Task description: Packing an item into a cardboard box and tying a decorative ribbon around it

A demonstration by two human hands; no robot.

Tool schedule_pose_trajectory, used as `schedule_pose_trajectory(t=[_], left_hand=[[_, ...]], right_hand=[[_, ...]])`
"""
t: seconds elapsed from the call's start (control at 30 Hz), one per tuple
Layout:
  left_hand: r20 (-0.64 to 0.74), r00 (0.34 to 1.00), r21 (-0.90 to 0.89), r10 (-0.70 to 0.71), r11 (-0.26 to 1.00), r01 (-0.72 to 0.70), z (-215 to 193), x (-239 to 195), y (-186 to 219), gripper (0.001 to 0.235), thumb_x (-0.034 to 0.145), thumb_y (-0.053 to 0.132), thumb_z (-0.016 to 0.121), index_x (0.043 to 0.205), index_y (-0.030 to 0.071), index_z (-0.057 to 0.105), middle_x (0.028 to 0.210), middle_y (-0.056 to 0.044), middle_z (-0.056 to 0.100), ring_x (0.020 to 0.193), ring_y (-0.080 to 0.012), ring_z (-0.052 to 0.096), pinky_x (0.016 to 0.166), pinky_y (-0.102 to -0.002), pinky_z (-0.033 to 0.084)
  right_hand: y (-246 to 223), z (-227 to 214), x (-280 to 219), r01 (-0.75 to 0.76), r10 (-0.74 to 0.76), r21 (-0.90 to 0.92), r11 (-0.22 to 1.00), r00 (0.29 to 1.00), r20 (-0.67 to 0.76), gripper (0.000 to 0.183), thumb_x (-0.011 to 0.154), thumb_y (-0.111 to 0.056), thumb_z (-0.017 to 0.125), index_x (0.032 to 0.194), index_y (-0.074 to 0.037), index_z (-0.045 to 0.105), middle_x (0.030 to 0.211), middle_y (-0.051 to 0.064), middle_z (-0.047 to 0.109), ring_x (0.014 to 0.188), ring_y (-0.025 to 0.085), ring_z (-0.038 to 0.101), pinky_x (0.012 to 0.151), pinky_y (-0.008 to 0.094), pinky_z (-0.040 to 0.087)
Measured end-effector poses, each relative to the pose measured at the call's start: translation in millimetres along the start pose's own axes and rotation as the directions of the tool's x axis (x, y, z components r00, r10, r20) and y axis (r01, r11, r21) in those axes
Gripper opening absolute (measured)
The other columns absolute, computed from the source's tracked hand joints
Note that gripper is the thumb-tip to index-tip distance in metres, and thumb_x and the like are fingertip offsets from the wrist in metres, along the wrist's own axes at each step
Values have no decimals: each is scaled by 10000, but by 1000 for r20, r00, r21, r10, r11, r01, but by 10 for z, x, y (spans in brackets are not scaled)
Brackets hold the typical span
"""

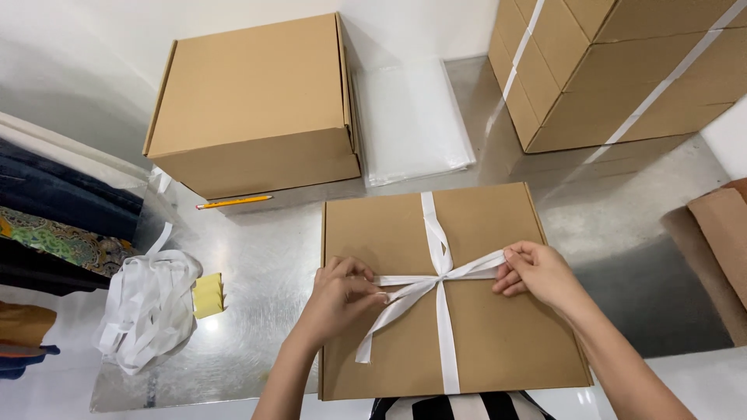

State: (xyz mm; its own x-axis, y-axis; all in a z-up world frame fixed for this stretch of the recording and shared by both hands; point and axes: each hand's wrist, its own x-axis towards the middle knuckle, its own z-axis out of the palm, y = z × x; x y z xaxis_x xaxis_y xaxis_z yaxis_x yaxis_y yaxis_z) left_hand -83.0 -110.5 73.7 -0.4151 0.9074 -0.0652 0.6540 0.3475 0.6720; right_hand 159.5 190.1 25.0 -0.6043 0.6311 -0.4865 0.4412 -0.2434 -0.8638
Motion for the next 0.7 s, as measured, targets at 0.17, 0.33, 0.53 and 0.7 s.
schedule_pose_trajectory(t=[0.17, 0.33, 0.53, 0.7], left_hand=[[64, 981, -212, 181, 964, -164, -27, 85, 846, 162, 968, 350, 744, 913, 235, 844, 928, 82, 800, 931, -144, 666, 882, -338, 463], [8, 952, -144, 306, 942, -302, 648, 605, 1318, 90, 955, 228, 753, 1022, 207, 809, 896, -83, 801, 927, -340, 769, 825, -452, 600], [-87, 949, 175, 302, 943, -284, 1091, 1186, 1034, 182, 989, 303, 711, 1127, 229, 804, 938, -31, 830, 881, -251, 815, 802, -410, 611], [-225, 969, -294, 99, 941, -165, 719, 906, 862, 213, 1051, 246, 676, 1230, 187, 777, 1033, -51, 823, 997, -296, 779, 916, -414, 618]], right_hand=[[-681, 237, -43, -7, 7, -4, 1000, 999, 53, 219, 1120, -138, 542, 1125, 47, 659, 911, 269, 775, 761, 370, 789, 609, 377, 574], [-896, 385, 16, 254, -242, -23, 967, 941, 237, 257, 1070, -113, 595, 1222, 66, 701, 974, 219, 832, 857, 229, 790, 756, 328, 656], [-779, 162, 18, 393, -405, 118, 912, 907, 112, 264, 1090, -58, 537, 1323, 12, 641, 1307, 225, 735, 1205, 299, 714, 952, 378, 592], [-483, -7, -176, 416, -408, 57, 908, 906, -114, 201, 1089, -27, 580, 1239, 11, 709, 1138, 188, 784, 1070, 269, 760, 894, 374, 623]])
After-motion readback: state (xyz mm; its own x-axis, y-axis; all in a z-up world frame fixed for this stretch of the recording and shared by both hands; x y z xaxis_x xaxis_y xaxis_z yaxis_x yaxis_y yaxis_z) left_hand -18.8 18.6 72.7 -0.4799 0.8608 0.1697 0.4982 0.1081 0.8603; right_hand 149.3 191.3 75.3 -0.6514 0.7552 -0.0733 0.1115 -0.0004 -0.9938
